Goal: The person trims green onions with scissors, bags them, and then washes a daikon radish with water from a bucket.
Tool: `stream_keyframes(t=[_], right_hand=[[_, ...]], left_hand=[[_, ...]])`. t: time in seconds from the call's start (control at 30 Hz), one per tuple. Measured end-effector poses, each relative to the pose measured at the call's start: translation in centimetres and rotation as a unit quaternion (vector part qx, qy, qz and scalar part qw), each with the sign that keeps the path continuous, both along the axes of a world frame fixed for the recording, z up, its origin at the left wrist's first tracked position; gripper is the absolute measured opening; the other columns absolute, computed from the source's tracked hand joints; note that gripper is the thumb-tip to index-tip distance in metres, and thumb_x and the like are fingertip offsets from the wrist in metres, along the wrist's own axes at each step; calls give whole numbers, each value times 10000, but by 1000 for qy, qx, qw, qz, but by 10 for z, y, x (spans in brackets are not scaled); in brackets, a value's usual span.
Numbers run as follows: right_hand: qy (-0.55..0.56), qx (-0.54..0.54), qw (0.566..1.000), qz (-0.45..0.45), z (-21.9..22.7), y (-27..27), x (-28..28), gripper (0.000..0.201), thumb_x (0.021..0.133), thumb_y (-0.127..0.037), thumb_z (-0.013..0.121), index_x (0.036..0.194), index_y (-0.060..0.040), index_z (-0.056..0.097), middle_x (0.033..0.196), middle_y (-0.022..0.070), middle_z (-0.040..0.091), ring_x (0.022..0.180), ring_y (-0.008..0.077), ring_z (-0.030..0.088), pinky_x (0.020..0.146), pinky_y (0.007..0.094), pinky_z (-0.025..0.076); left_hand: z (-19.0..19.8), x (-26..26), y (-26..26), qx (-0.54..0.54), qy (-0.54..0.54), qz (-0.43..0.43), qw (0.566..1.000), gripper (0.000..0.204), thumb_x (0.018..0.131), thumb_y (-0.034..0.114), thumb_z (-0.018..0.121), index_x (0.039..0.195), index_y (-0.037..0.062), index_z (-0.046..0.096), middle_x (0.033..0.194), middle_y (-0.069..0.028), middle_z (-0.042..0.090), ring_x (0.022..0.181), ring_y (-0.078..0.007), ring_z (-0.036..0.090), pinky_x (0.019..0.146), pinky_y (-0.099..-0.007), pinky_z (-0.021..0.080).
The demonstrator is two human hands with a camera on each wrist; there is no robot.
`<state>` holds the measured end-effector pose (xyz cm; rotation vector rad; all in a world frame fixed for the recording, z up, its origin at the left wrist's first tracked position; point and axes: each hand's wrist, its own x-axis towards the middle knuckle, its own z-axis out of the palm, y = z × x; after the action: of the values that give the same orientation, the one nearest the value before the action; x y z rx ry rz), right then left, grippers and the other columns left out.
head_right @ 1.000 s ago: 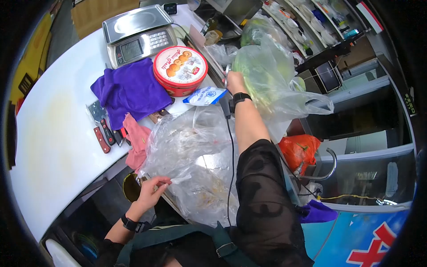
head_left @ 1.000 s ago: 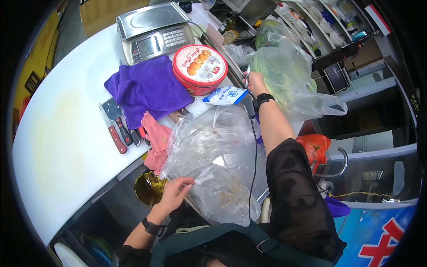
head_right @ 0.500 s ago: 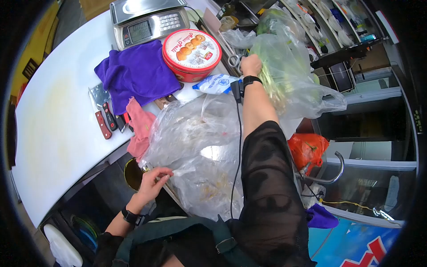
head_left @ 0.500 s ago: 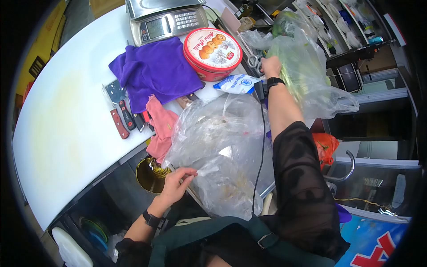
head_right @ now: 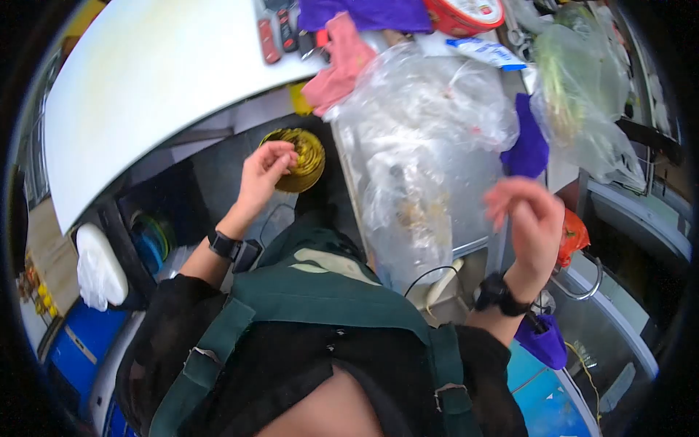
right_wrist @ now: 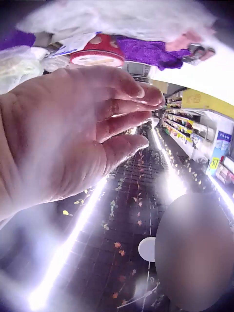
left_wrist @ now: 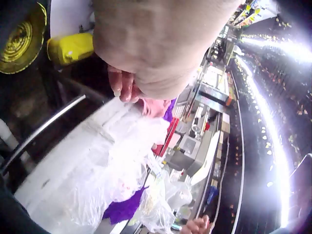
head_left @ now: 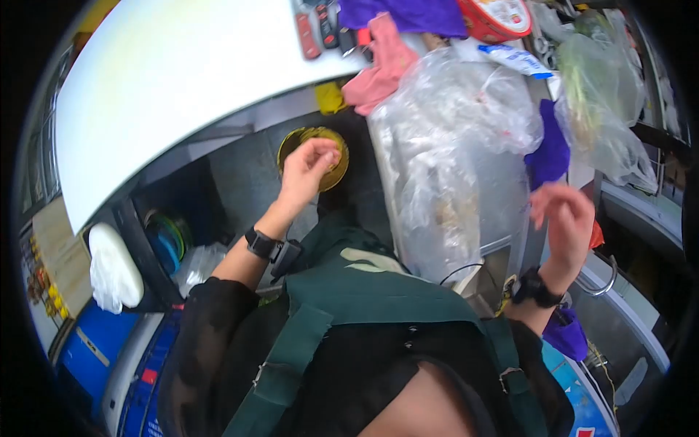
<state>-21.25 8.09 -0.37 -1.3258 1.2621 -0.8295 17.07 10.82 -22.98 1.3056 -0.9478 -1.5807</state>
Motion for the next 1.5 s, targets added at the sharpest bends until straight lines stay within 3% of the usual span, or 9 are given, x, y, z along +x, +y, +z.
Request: stream_keyframes(t=[0.4,0.8,0.93,0.97,1.03,1.07,1.1,1.2,1.5], right_hand=[[-90,126,982,106,-57,178,92,325,770,-168,723,1014,39,674,884,151,700,754,178,654,650,257,479],[-113,439,891,-28,-220,265,129,329,846,-74,667,1142,55,608,985,161,672,881,168,641,759,258,510],[-87,468,878,-49,-267,268,150,349,853,-80,663,1167,56,592,999,161,670,896,161,621,770,263,502],[-106,474,872,-63,-273,270,153,356,855,-80,659,1175,57,585,1008,165,668,900,163,618,770,262,500],[-132,484,861,-81,-281,278,150,367,858,-68,644,1190,67,566,1032,178,660,910,170,616,775,260,494],[-134,485,860,-87,-280,281,150,367,858,-68,644,1190,67,566,1032,178,660,910,170,616,775,260,494],[-121,473,868,-94,-278,283,151,362,855,-60,641,1186,66,567,1030,177,661,915,175,618,781,265,494],[-127,457,873,-112,-264,286,150,349,847,-42,633,1179,51,576,1027,164,665,928,193,624,812,293,490],[-145,328,930,-85,-196,286,150,355,854,-138,655,1170,11,593,1017,126,669,901,165,613,785,284,486]], left_hand=[[-112,110,139,245,-124,76,959,243,896,124,602,1124,48,568,1003,-53,630,864,-144,608,719,-275,486],[-440,117,146,454,-147,55,877,616,867,279,677,1334,-34,424,1024,-116,620,829,-217,628,636,-325,535],[-477,92,116,478,-58,148,864,725,807,340,732,1341,-30,411,1019,-162,629,892,-261,651,686,-346,563],[-481,88,116,450,57,167,875,596,807,293,742,1278,20,501,1014,-169,635,956,-295,640,730,-380,567],[-603,110,152,146,-130,-77,978,454,823,225,721,1207,45,558,1020,-173,637,959,-305,643,750,-420,571],[-659,120,169,-18,-223,-121,967,386,831,191,711,1171,57,587,1022,-175,639,961,-311,644,761,-440,572],[-633,117,155,184,-170,-141,958,235,854,69,633,1079,8,615,1016,-176,643,887,-322,666,685,-441,597],[-471,75,98,434,-45,157,886,239,849,-1,563,1079,-63,586,997,-183,647,792,-326,680,587,-389,615],[-148,149,154,312,-34,4,950,277,792,-16,511,1028,-148,572,898,-209,661,661,-267,670,533,-325,596]])
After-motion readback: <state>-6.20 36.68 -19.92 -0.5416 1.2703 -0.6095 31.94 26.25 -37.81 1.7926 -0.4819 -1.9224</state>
